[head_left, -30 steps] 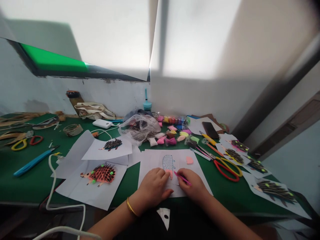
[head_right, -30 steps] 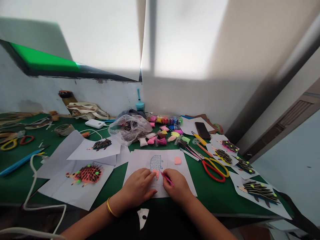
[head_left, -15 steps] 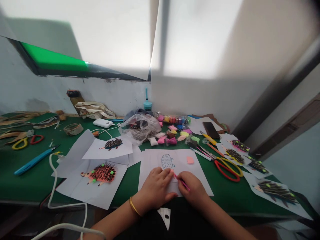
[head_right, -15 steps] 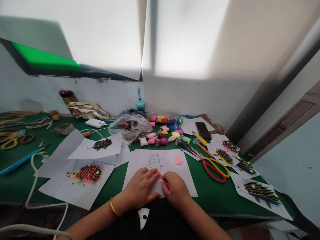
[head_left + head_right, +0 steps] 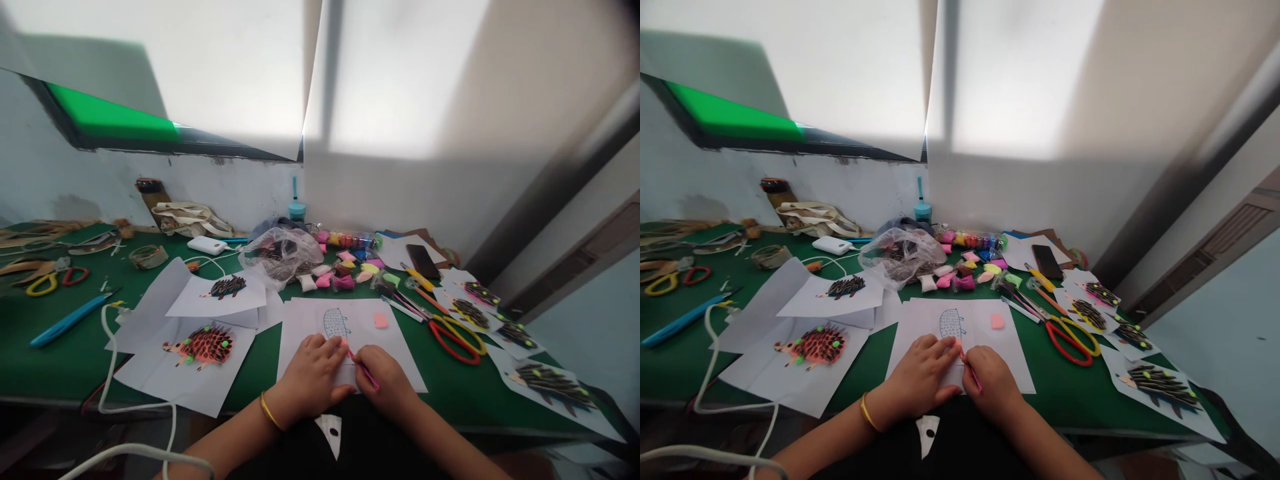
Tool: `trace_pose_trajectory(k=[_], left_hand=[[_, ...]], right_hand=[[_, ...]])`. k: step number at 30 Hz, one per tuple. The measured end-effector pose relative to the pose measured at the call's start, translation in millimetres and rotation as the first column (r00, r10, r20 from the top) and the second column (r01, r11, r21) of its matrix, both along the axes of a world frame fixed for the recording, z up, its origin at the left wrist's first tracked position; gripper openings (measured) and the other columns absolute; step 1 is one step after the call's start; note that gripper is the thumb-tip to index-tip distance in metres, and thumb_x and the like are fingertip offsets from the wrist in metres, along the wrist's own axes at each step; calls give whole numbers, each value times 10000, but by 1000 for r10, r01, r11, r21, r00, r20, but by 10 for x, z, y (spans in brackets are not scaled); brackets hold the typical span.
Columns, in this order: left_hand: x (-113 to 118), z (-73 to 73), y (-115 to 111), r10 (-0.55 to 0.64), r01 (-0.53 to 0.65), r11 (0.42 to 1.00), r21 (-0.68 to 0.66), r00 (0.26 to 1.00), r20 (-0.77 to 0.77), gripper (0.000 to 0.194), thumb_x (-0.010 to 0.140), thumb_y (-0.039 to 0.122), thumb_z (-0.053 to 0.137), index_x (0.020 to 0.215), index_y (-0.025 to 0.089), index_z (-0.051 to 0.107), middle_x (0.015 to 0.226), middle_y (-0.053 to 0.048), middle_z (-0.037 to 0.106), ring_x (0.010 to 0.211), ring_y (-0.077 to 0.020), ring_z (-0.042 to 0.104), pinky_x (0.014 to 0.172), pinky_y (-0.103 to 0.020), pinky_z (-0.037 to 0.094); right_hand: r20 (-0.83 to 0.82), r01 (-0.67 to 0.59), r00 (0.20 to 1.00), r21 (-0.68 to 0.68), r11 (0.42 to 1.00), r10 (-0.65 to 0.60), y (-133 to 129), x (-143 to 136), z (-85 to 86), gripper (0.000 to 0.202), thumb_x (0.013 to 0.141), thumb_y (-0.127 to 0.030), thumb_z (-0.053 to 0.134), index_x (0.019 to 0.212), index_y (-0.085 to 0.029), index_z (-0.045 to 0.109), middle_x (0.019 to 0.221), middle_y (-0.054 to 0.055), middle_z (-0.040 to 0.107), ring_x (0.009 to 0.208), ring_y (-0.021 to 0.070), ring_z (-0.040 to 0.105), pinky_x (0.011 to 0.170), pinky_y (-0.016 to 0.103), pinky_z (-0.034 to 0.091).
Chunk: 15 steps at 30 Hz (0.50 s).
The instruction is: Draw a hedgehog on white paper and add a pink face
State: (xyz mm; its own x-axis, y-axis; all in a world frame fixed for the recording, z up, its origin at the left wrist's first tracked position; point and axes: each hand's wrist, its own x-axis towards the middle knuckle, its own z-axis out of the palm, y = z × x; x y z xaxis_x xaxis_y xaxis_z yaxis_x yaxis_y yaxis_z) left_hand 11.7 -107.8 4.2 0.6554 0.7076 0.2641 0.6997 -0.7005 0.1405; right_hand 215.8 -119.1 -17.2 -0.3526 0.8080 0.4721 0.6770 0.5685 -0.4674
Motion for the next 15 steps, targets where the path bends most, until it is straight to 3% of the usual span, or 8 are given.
trace_pose_trajectory(k=[15], left_hand=[[17,56,-15,13,-13,999,-29,1000,-9,691,831,590,576,1398,219,440,1368,-95,522,1152,-304,480,1012,-458,342]], right_hand=[[-70,33,997,-42,999,-36,49,13,-7,140,909,-186,446,897,-189,586,832,54,624,807,193,574,752,316,455]])
